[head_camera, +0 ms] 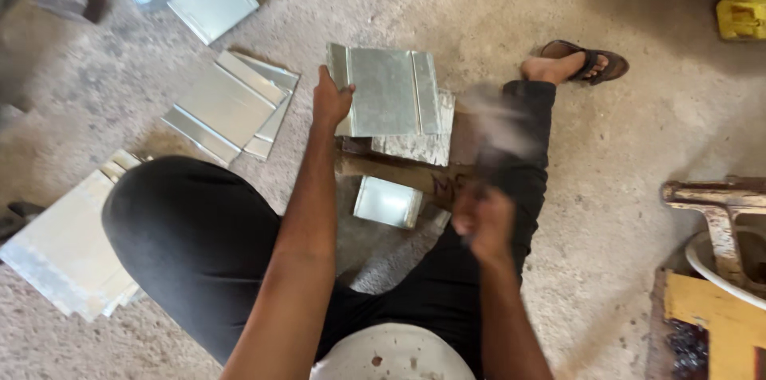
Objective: The person sits on the floor and uses a hammer to repeatedly strike a stack of rectangular metal sheets placed on a wooden block. They hold the sheets with one hand while hammering with the other, occasionally adjusting the stack's position.
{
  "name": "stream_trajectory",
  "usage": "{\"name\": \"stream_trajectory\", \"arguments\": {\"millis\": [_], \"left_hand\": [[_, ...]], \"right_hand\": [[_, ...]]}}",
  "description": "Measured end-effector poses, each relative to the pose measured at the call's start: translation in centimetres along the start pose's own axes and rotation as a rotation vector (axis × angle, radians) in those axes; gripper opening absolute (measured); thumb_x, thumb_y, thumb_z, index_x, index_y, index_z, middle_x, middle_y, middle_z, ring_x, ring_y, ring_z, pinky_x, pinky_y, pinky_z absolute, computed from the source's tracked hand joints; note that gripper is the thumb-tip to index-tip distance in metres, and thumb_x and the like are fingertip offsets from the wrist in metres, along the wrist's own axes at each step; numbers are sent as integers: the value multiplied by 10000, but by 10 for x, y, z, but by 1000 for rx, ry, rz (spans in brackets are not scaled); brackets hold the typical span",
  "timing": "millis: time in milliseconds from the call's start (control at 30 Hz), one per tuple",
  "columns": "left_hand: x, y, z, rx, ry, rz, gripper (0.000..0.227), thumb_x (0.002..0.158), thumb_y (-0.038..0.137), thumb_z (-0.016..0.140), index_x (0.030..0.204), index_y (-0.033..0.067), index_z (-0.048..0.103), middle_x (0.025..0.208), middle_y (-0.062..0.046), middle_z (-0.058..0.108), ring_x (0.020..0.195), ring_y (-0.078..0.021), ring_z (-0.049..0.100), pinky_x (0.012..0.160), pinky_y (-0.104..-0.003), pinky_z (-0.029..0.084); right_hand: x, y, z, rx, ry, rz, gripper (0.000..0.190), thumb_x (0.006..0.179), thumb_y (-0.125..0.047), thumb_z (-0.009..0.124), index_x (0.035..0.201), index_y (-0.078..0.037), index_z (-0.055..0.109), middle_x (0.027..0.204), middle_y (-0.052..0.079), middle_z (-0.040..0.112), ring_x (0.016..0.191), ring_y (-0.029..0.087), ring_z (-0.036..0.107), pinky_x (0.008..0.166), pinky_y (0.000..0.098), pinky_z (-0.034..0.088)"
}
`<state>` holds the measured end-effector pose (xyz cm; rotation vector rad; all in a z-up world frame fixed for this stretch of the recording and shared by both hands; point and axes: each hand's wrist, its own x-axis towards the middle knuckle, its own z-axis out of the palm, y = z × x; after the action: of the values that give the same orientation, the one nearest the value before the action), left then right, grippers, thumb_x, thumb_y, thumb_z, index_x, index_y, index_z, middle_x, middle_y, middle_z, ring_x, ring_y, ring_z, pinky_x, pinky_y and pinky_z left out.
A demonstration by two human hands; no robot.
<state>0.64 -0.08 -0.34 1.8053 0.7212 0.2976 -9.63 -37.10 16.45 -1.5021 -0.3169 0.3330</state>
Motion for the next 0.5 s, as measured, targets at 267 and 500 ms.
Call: {"name": "stream_trajectory", "arguments": {"millis": [267,500], "left_hand": [[-3,10,-5,33,-23,-30,566,888,182,768,1276,37,381,1150,-353,673,1103,-545,639,935,-558,509],[-7,6,-5,37,-31,2,603,872,164,754,1299,17,354,1160,-358,660,1103,-527,647,930,-544,515]], "right_hand": [[-1,-93,-27,52,316,-838,528,1005,-616,525,851,-113,564,596,-39,486,449,86,446,384,266,358],[9,88,4,-303,163,396,535,1004,-632,483,764,-158,547,551,-79,463,426,71,445,370,258,362]]}}
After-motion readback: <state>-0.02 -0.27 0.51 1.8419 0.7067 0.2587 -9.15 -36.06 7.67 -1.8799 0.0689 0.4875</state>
